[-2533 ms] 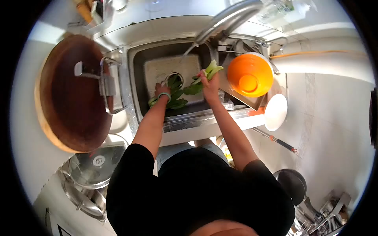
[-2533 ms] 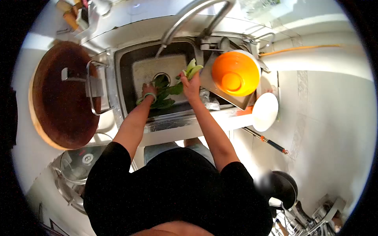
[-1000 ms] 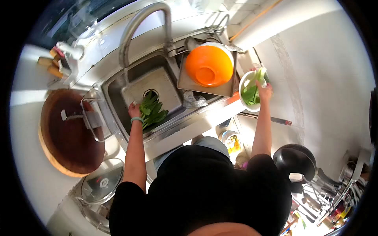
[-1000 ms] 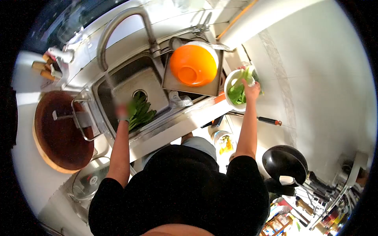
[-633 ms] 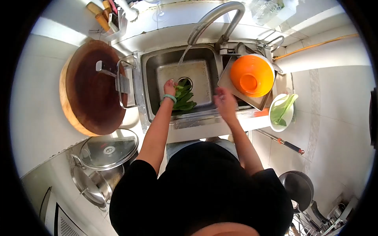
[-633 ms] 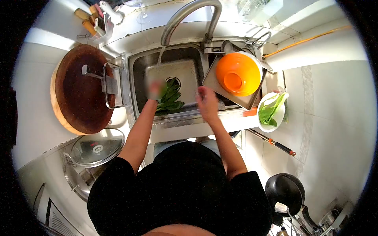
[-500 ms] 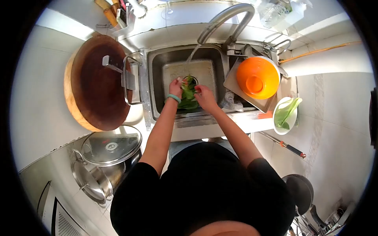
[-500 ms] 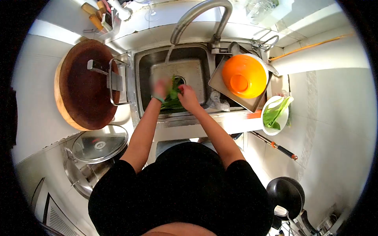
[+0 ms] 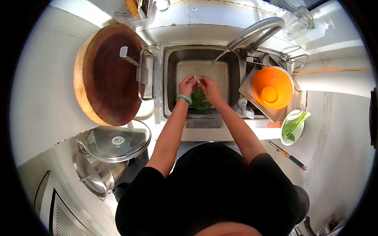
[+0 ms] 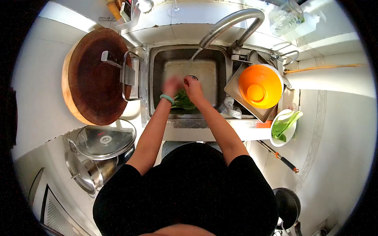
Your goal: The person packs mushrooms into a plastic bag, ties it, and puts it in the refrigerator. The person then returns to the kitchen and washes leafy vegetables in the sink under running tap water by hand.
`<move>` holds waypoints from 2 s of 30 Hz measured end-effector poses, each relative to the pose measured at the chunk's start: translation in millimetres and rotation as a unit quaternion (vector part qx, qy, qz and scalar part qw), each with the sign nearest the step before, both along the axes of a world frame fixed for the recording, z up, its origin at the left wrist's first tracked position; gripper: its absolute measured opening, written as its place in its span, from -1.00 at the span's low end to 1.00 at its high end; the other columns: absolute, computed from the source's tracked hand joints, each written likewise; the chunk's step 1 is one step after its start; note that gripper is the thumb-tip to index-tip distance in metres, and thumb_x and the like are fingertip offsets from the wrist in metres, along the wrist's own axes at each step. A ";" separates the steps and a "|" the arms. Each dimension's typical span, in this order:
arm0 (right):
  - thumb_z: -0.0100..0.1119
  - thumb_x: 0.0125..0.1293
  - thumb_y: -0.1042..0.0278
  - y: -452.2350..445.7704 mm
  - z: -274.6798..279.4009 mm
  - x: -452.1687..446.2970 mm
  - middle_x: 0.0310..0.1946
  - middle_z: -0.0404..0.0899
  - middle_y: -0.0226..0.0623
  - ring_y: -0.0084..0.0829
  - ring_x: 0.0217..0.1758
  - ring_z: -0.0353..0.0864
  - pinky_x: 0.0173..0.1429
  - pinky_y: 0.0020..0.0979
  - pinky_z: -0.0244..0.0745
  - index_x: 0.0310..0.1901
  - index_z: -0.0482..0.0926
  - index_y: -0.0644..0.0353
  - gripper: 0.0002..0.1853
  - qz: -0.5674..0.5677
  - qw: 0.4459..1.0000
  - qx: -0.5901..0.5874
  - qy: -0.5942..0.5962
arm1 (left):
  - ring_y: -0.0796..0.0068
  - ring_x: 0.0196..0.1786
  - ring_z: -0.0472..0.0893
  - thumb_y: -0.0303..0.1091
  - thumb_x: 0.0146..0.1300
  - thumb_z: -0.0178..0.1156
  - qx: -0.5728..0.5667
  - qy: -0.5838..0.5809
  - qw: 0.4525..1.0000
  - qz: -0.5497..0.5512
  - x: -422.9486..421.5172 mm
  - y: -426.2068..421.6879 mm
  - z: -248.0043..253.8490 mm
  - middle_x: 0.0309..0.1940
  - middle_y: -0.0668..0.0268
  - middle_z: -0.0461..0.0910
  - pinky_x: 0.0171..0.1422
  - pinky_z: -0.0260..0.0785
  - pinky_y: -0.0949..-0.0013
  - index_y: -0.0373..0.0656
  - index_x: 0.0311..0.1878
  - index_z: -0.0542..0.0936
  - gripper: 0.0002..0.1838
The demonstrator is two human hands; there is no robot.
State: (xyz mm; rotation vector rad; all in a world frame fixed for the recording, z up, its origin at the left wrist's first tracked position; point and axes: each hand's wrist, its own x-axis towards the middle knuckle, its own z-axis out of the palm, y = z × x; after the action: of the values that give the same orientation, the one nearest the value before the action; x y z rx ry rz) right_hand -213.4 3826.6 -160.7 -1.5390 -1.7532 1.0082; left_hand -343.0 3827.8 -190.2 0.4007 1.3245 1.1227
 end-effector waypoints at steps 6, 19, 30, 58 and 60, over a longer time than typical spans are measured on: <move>0.03 0.18 0.46 4.3 -8.1 -3.5 -0.35 0.54 -0.02 -0.01 -0.26 0.52 -0.24 -0.16 0.40 -0.23 0.48 0.29 -0.85 0.062 0.995 0.048 -0.059 | 0.64 -0.35 0.49 -0.38 0.21 0.18 0.070 0.118 0.990 -0.037 0.3 5.5 -15.6 -0.32 0.32 0.63 -0.26 0.38 0.52 -0.28 -0.10 0.60 -0.76; -0.11 0.37 0.25 29.2 -39.7 24.2 -0.43 0.53 -0.34 -0.39 -0.35 0.53 -0.27 -0.30 0.39 -0.21 0.49 0.28 -0.73 0.019 0.910 -0.303 0.282 | 0.60 -0.13 0.50 -0.27 0.25 0.15 0.014 0.026 0.987 -0.158 -12.7 4.9 -11.2 -0.19 0.30 0.59 -0.01 0.33 0.50 -0.26 0.00 0.55 -0.67; -0.03 0.33 0.30 6.5 -44.9 11.5 -0.30 0.55 -0.30 -0.49 -0.25 0.46 -0.12 -0.44 0.36 -0.10 0.48 0.33 -0.74 -0.002 0.963 -0.199 0.182 | 0.59 -0.26 0.44 -0.44 0.34 -0.04 0.021 -0.058 0.993 -0.102 -9.0 -4.7 -22.1 -0.13 0.36 0.52 -0.14 0.34 0.48 -0.21 0.09 0.46 -0.72; 0.08 -0.02 0.53 6.6 -11.3 -9.3 -0.52 0.51 -0.13 -0.22 -0.34 0.55 -0.25 -0.25 0.46 -0.39 0.47 0.25 -0.90 0.068 0.942 0.204 -0.257 | 0.51 -0.69 0.25 -0.30 0.26 0.10 -0.138 0.107 0.952 -0.250 -17.8 32.1 -1.0 -0.73 0.33 0.37 -0.58 0.09 0.35 -0.28 -0.50 0.54 -0.73; 0.07 -0.02 0.54 7.3 -7.9 -8.8 -0.49 0.51 -0.10 -0.16 -0.33 0.53 -0.26 -0.20 0.44 -0.36 0.47 0.26 -0.87 0.069 0.942 0.172 -0.279 | 0.49 -0.69 0.24 -0.22 0.29 0.05 -0.105 0.203 0.923 -0.309 -19.7 33.5 -8.7 -0.74 0.32 0.35 -0.55 0.10 0.32 -0.26 -0.52 0.52 -0.66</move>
State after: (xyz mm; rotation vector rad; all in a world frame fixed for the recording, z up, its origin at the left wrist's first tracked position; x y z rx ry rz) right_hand -222.2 3833.9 -168.6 -1.5770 -2.3004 0.2935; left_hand -362.8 3861.3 -198.8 0.8542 1.5069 0.3696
